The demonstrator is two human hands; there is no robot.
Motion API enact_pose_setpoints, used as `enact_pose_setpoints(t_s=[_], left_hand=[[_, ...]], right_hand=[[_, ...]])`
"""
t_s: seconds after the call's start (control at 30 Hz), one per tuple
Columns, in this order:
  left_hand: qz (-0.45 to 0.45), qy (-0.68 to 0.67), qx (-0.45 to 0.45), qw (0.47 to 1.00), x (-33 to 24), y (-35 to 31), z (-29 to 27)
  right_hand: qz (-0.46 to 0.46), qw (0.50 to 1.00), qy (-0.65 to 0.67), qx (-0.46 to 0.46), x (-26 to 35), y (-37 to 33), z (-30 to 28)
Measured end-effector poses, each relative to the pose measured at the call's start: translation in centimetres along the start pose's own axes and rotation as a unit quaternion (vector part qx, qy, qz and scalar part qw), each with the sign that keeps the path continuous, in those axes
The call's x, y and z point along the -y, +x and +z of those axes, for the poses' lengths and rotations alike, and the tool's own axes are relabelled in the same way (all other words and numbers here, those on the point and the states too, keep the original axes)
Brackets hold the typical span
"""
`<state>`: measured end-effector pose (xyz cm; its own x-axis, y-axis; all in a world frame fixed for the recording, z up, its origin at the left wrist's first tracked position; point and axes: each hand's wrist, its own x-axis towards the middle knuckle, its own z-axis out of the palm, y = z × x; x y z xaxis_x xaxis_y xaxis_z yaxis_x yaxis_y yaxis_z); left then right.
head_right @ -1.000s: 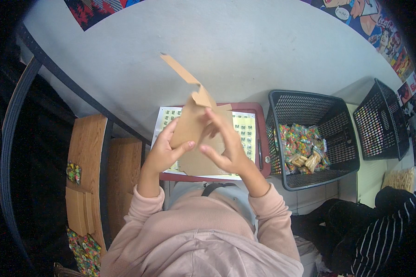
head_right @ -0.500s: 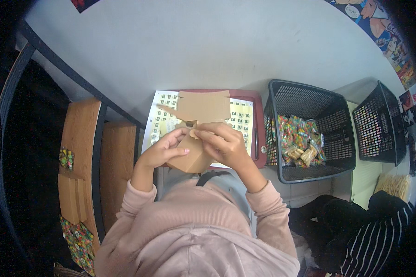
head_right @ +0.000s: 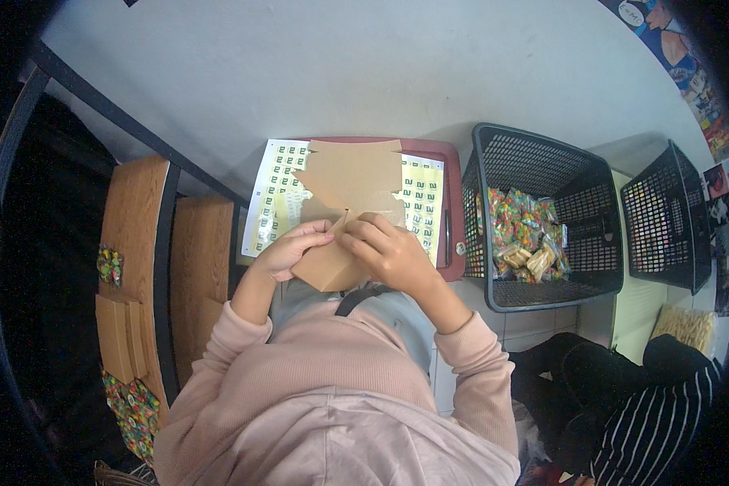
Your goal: The person folds a flat cardboard sheet into a small box, tucks flaps, and secures edges. They then place a small bag of colorful candies into the finished box.
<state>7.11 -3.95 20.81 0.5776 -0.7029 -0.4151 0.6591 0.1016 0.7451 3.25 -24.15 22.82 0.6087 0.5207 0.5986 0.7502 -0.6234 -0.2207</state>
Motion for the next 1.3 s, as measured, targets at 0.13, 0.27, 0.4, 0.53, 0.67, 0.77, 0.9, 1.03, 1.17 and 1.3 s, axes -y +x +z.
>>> enact_pose_setpoints(t_s=[0.13, 0.27, 0.4, 0.53, 0.67, 0.77, 0.9, 1.03, 1.17, 1.3], left_hand=[[-0.008, -0.004, -0.018, 1.000, 0.4, 0.0, 0.0], [0.000, -0.024, -0.013, 1.000, 1.6, 0.3, -0.6], [0.009, -0.008, -0.034, 0.999, 1.9, 0.4, -0.6], [0.018, 0.018, -0.080, 0.996, 2.1, 0.6, -0.4], [0.032, 0.053, -0.089, 0.994, 2.7, 0.8, -1.1], [0.043, 0.068, -0.094, 0.992, 2.8, 0.8, -1.4], [0.055, 0.104, -0.109, 0.987, 2.9, 0.7, -1.5], [0.058, 0.124, -0.126, 0.982, 3.5, 0.8, -2.1], [0.068, 0.147, -0.147, 0.976, 4.0, 1.0, -2.8], [0.089, 0.211, -0.176, 0.957, 4.0, 0.9, -3.0]], right_hand=[[-0.008, 1.000, -0.025, 0.010, -0.2, -0.7, 0.7], [-0.018, 0.999, -0.022, 0.016, -0.7, -1.3, 1.4], [-0.035, 0.999, -0.031, 0.018, -1.1, -1.4, 1.7], [-0.051, 0.997, -0.044, 0.035, -1.3, -1.5, 2.2], [-0.057, 0.996, -0.042, 0.052, -1.4, -1.5, 2.5], [-0.064, 0.995, -0.046, 0.062, -1.6, -1.6, 3.0], [-0.069, 0.994, -0.036, 0.074, -1.8, -1.7, 3.7], [-0.069, 0.994, -0.031, 0.084, -2.1, -2.1, 4.2], [-0.065, 0.994, -0.025, 0.089, -2.0, -1.8, 4.6], [-0.047, 0.993, -0.016, 0.109, -1.9, -1.3, 4.7]])
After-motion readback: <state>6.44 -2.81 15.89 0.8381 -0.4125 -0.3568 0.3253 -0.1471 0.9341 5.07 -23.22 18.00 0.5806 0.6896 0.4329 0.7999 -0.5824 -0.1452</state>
